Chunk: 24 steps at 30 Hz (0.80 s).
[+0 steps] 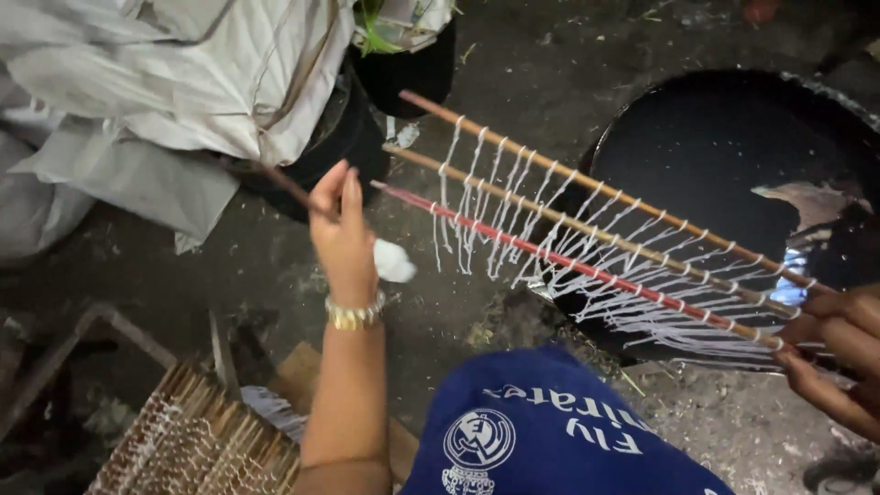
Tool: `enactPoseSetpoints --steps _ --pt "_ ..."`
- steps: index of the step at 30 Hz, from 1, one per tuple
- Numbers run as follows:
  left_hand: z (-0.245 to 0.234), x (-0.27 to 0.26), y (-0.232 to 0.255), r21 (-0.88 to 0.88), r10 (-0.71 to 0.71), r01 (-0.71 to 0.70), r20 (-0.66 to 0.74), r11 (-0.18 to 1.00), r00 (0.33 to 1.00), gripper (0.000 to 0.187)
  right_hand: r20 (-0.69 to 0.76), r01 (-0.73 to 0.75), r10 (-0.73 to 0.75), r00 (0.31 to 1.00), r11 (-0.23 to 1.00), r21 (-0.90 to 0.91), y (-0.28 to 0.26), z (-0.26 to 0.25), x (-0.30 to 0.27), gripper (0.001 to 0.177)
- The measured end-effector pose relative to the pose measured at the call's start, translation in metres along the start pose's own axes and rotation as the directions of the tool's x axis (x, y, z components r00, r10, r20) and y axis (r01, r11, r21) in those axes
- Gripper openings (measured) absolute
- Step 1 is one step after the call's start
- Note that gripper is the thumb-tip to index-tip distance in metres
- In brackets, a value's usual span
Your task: Dipping a frame of cotton wicks into a vat of molten wax and hanging them on a rack to create candles.
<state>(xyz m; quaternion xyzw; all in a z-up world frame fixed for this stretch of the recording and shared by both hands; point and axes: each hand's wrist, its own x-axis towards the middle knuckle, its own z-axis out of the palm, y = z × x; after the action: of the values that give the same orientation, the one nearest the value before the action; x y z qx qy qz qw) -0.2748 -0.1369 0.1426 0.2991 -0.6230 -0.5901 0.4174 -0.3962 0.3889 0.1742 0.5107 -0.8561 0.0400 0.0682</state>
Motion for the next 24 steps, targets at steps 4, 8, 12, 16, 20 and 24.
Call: enactPoseSetpoints --steps 4,8,12,16,20,24 --pt "0.000 -0.041 0.005 0.267 0.331 -0.333 0.052 0.904 0.942 0.015 0.033 -0.173 0.173 0.984 0.985 -0.002 0.002 0.012 -0.028 0.024" --pt "0.024 -0.085 0.026 0.084 0.158 -0.266 0.620 0.960 0.769 0.025 0.059 -0.261 0.263 0.963 0.965 -0.039 0.002 0.015 -0.038 0.022" --pt "0.056 -0.103 0.061 0.127 0.000 -0.164 0.790 0.978 0.613 0.048 -0.037 -0.260 0.261 0.965 0.965 0.029 -0.012 -0.004 -0.027 0.023" --pt "0.090 -0.110 0.056 0.164 0.179 -0.451 0.759 0.878 0.626 0.039 -0.110 -0.257 0.265 0.958 0.963 0.082 -0.015 -0.009 -0.027 0.020" --pt "0.124 -0.116 0.069 0.317 0.110 -0.551 0.788 0.772 0.606 0.027 -0.063 -0.232 0.228 0.972 0.972 -0.047 -0.005 -0.009 -0.038 0.020" --pt "0.151 -0.124 0.068 0.426 0.039 -0.615 0.801 0.663 0.597 0.019 -0.123 -0.150 0.148 0.981 0.989 -0.008 -0.003 -0.011 -0.045 0.015"
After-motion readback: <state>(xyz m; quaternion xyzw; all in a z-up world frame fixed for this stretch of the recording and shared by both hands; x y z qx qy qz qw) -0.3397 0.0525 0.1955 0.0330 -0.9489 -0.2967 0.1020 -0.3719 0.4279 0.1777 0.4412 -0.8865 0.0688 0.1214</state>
